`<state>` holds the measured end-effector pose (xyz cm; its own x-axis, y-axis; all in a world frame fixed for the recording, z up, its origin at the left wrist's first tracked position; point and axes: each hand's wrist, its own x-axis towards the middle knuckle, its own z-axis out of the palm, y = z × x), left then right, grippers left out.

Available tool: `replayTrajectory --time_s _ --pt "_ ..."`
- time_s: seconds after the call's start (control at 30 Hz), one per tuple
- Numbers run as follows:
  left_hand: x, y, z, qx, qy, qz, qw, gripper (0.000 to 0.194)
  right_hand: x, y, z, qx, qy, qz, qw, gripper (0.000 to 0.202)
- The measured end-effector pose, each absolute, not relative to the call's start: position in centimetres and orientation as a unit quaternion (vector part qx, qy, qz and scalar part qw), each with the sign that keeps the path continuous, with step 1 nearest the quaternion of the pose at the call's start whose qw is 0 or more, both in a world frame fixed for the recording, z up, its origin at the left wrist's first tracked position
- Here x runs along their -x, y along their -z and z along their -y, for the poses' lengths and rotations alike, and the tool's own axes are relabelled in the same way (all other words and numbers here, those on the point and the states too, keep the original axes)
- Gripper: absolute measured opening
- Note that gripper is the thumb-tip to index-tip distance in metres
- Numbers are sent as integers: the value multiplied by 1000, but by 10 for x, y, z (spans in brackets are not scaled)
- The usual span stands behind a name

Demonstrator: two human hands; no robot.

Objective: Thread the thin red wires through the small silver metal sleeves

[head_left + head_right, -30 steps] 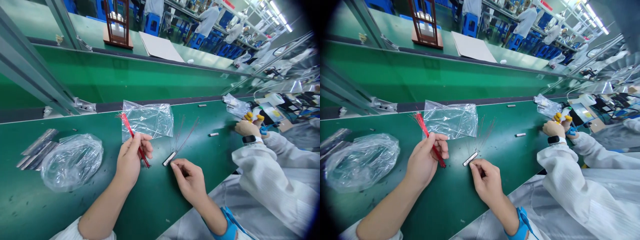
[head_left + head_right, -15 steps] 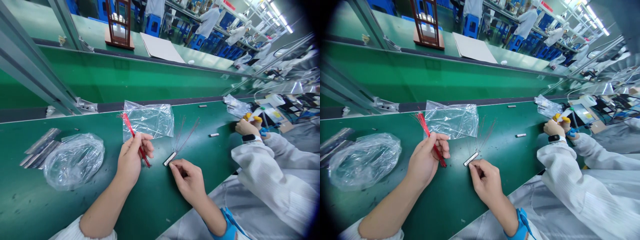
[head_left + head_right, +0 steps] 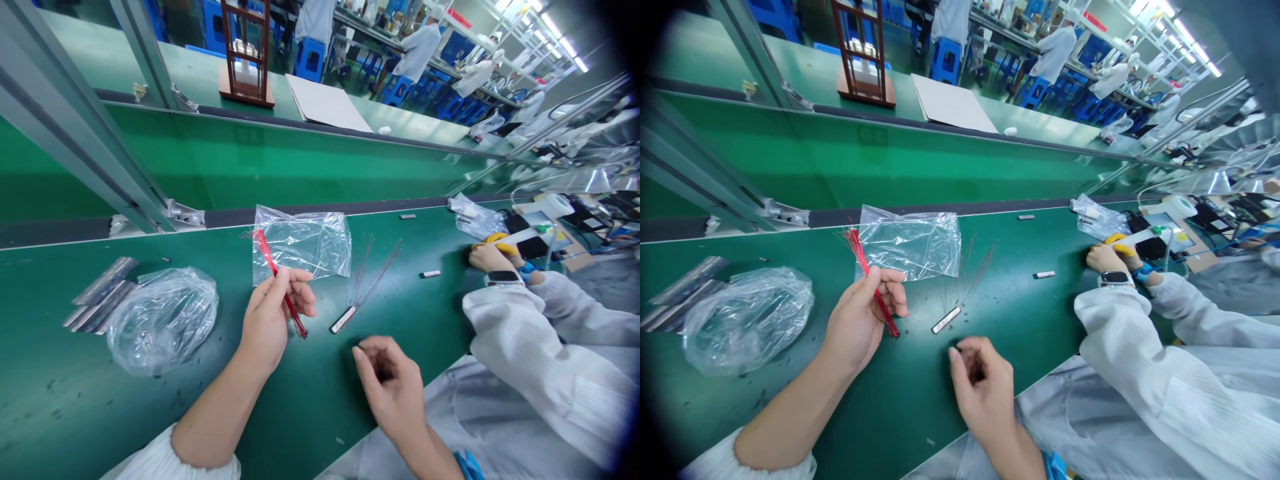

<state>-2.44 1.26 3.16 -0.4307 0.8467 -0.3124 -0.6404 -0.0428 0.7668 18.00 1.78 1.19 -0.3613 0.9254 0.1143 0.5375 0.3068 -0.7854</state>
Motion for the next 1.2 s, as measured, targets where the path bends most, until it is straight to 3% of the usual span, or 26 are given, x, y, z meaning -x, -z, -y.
replayTrajectory --time_s 0.17,0.4,0.9,1.07,1.2 --pt "21 -30 -12 -125 -708 -452 527 38 -151 -19 0 408 -362 798 257 7" --pt "19 -28 -11 -129 -708 -448 531 37 -120 -22 -7 411 -351 800 258 9" --pt "22 -32 -12 -111 -722 -447 517 39 -153 -22 0 412 -344 808 241 17" --pt "38 -40 -13 -87 -751 -446 479 32 -187 -22 8 438 -364 786 242 21" --pt "65 -55 -6 3 -816 -435 382 38 -209 -21 15 452 -428 735 269 25"
